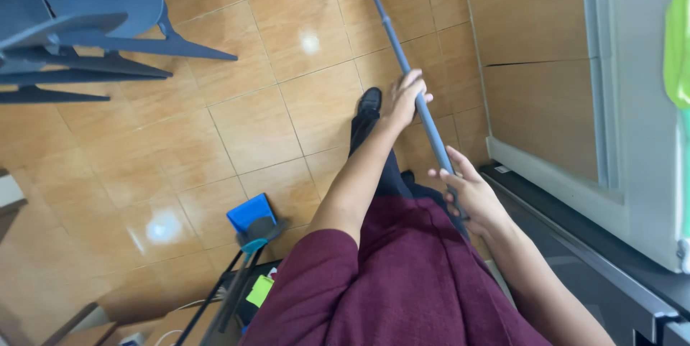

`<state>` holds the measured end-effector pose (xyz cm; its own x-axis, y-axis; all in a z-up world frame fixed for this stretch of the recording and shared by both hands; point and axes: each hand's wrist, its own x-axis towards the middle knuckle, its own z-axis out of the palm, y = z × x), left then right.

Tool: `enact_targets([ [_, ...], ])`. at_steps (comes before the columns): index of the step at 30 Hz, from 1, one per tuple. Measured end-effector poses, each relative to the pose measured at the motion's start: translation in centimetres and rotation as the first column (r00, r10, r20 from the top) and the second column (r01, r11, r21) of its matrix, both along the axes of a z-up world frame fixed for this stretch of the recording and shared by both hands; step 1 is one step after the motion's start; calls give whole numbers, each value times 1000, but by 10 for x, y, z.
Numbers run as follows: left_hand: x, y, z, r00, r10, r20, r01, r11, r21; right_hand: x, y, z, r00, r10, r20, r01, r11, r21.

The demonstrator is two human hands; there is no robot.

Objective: The person mops a tiled floor using a flat mop and a spray bottle. They move around a dining area, cleaning under chairs and near a refrigerator, and periodically spray the floor with a cleaning solution.

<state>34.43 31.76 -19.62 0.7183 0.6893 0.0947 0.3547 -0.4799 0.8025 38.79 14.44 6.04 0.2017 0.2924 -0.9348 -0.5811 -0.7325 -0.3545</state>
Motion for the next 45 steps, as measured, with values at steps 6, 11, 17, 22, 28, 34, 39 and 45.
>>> enact_targets([
  [6, 46, 114, -34, 939, -1, -343, 26, 997, 69, 29, 106, -37, 998, -61, 30, 61, 998, 6],
  [11, 53, 113, -43, 839, -122, -531, 102, 993, -67, 34, 98, -55, 995, -85, 49, 85, 996, 1],
  [17, 55, 24, -54, 815, -248, -524, 202, 969, -145, 28, 2, -64, 989, -129, 76, 133, 990, -42],
  [22, 32, -85, -50, 742, -371, -558, 316, 928, -196, -10, -102, -51, 979, -176, 98, 185, 978, -97],
  [28, -13, -259, -9, 541, -546, -640, 490, 823, -287, -71, -262, -1, 961, -260, 95, 273, 946, -173],
  [34, -43, -394, 62, 452, -682, -575, 742, 645, -181, -81, -433, 55, 988, -90, 123, 131, 913, -387],
  [39, -59, -435, 104, 487, -789, -374, 818, 563, -122, -58, -541, 80, 996, 76, 38, -42, 832, -553],
  [45, -129, -354, 63, 755, -604, -255, 626, 780, 3, -97, -401, 62, 972, 234, 13, -202, 864, -462],
])
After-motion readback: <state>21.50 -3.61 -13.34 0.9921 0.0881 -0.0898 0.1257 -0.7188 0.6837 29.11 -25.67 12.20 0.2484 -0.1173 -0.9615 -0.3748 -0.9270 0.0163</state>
